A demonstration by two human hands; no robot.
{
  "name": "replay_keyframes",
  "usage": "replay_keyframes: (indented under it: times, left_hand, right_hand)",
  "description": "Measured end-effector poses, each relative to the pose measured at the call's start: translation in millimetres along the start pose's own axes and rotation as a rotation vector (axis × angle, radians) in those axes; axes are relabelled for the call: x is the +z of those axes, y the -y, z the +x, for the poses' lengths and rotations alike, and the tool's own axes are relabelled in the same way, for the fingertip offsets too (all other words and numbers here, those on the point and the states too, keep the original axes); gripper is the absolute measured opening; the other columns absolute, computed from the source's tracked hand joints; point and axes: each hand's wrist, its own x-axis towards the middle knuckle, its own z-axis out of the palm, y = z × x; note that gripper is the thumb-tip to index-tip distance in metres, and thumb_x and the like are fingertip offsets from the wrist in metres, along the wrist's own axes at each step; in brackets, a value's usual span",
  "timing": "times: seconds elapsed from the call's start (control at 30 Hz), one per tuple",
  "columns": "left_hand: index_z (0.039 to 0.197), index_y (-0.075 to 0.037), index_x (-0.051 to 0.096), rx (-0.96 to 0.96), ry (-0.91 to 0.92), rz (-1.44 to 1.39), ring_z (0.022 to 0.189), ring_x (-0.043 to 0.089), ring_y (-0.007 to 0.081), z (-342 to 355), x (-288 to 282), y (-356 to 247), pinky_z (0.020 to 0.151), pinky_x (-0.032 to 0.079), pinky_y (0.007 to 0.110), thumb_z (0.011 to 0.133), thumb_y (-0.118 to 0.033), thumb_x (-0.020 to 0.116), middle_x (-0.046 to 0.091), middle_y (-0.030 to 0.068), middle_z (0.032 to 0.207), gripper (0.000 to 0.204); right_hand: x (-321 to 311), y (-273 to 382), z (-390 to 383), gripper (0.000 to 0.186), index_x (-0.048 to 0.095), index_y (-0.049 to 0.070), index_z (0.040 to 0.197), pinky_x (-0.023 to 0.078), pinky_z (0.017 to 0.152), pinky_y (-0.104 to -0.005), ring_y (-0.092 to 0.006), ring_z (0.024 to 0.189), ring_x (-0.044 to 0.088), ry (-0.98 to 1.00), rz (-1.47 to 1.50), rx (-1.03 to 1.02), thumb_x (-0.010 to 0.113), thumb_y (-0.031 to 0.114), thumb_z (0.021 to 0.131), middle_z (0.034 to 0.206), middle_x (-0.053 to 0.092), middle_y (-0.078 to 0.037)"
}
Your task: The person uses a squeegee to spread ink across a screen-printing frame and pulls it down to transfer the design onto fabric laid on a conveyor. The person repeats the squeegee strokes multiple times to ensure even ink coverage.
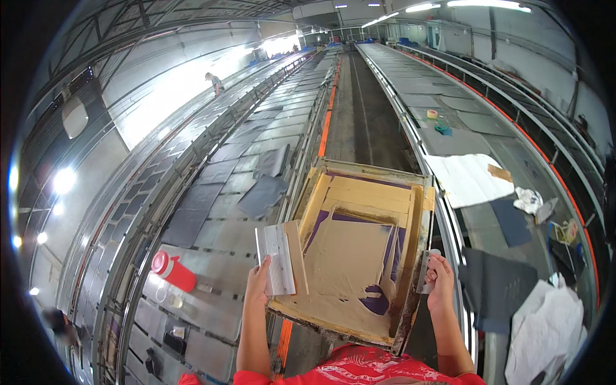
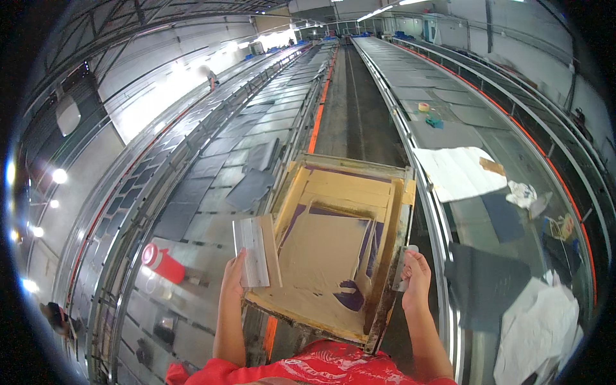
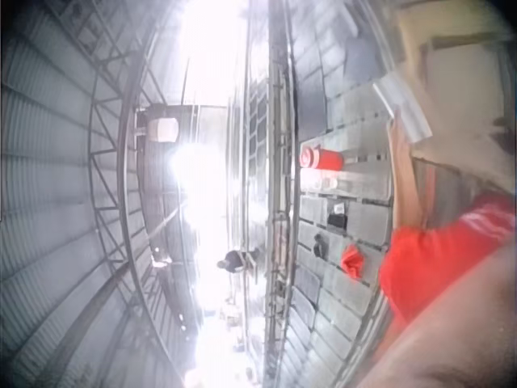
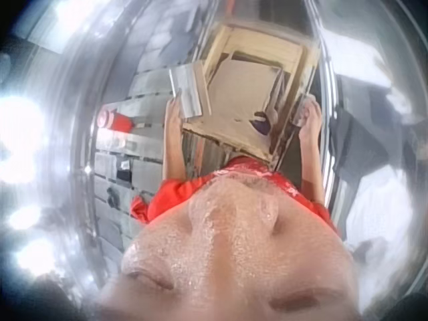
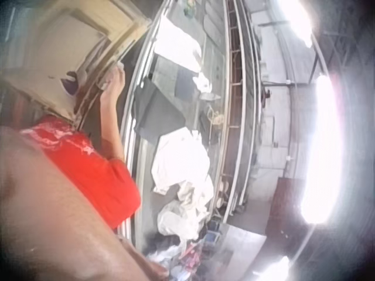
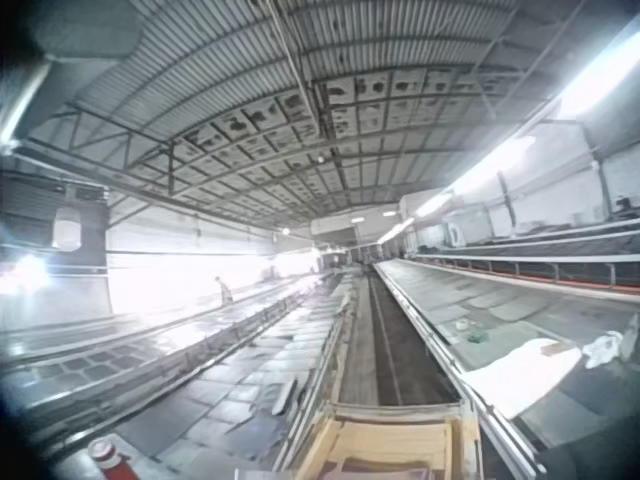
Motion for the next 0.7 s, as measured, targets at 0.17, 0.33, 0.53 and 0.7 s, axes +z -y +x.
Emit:
replay_keyframes:
  times: [0.17,0.33,0.53,0.7]
  left_hand:
    - [0.120,0.008,0.060,0.008,-0.081,0.078,0.092,0.070,0.0235,120,79,-10,0.080,0.057,0.040,0.090,-0.047,0.074,0.069,0.0135,0.109,0.064]
    - [0.119,0.008,0.061,0.052,-0.153,0.083,0.090,0.071,0.0235,209,135,-41,0.079,0.058,0.039,0.090,-0.048,0.074,0.070,0.0143,0.107,0.064]
    - [0.117,0.004,0.063,-0.008,-0.239,-0.071,0.089,0.072,0.0225,282,179,-22,0.078,0.059,0.039,0.092,-0.047,0.072,0.071,0.0105,0.106,0.057]
    - [0.115,0.003,0.064,0.015,-0.260,-0.067,0.093,0.071,0.0226,381,219,-21,0.078,0.059,0.039,0.092,-0.046,0.072,0.070,0.0100,0.105,0.055]
  right_hand:
    - [31,4,138,0.007,0.060,0.009,0.101,0.030,0.058,-0.0229,-0.0028,0.060,0.036,-0.012,-0.020,-0.045,0.063,0.015,0.098,0.072,0.043,0.008]
    - [86,22,271,0.006,0.059,0.010,0.098,0.030,0.058,-0.0230,-0.0034,0.061,0.037,0.092,-0.003,-0.029,0.063,0.015,0.098,0.075,0.044,0.007]
    - [116,14,401,0.010,0.061,0.009,0.104,0.033,0.056,-0.0208,-0.0029,0.061,0.039,0.167,-0.038,0.047,0.064,0.014,0.096,0.077,0.048,0.005]
    - [157,5,517,0.008,0.061,0.010,0.101,0.033,0.056,-0.0209,-0.0028,0.061,0.038,0.213,-0.079,0.100,0.065,0.016,0.096,0.078,0.049,0.006]
